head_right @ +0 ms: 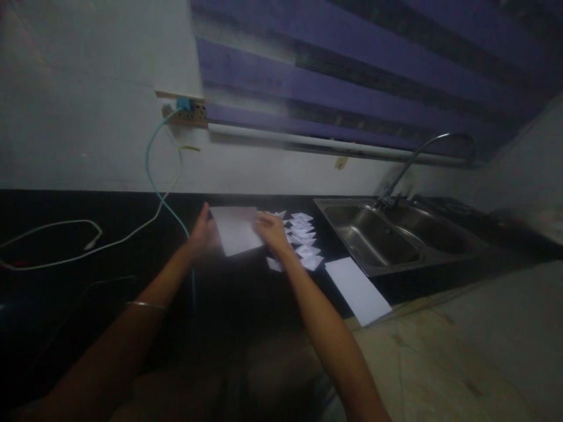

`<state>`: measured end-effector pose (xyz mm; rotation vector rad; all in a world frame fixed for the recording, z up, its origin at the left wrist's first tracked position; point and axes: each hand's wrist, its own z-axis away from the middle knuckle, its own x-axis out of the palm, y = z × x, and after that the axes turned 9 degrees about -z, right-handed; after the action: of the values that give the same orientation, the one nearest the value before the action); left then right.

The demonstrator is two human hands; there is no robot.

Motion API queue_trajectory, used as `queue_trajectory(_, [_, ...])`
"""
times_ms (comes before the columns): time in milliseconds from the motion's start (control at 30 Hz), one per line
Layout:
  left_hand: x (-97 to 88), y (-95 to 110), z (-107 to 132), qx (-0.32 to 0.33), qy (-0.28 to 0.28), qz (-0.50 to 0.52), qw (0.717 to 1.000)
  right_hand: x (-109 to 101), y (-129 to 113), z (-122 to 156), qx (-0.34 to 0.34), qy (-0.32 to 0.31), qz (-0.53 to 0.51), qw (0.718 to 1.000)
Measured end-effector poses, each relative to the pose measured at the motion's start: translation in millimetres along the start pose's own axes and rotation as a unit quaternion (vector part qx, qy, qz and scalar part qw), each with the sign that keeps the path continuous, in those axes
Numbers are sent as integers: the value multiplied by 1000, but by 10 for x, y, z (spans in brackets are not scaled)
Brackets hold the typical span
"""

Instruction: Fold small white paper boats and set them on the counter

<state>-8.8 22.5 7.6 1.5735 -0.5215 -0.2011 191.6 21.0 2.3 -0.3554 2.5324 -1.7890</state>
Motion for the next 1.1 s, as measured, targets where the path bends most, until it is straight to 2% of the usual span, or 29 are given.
queue_trajectory(133, [5, 18, 38, -53, -56, 23, 997, 3, -14, -4, -48, 7, -2, 999])
queue_trajectory(200, [28, 50, 111, -76, -70, 2, 995, 3, -47, 10, -53, -4, 2, 999])
queue_trajectory(333, [105, 158, 261, -81, -131, -44, 987, 33, -122, 61, -55, -40, 10, 998])
queue_trajectory(433, [152, 207, 296, -100, -141, -84, 981, 61, -151, 69, -47, -51, -14, 997])
queue_trajectory(533, [191, 212, 275, -75, -114, -114, 984, 50, -123, 22, -17, -6, -41, 999])
queue_trajectory(633, [231, 195, 236, -23, -50, -109, 993, 10, -72, -25, 4, 59, -65, 996])
queue_trajectory(733, [263, 167, 201, 15, 27, -105, 994, -8, -52, -14, 25, 41, -76, 996])
queue_trajectory(800, [277, 151, 187, 30, 58, -108, 992, 1, -58, 16, 12, 15, -41, 999])
queue_trajectory(933, [276, 127, 170, 39, 79, -132, 987, 27, -74, 45, -40, 12, 33, 999])
queue_trajectory(1100, [224, 68, 135, 34, 72, -194, 978, 37, -91, 32, -60, 41, 55, 996])
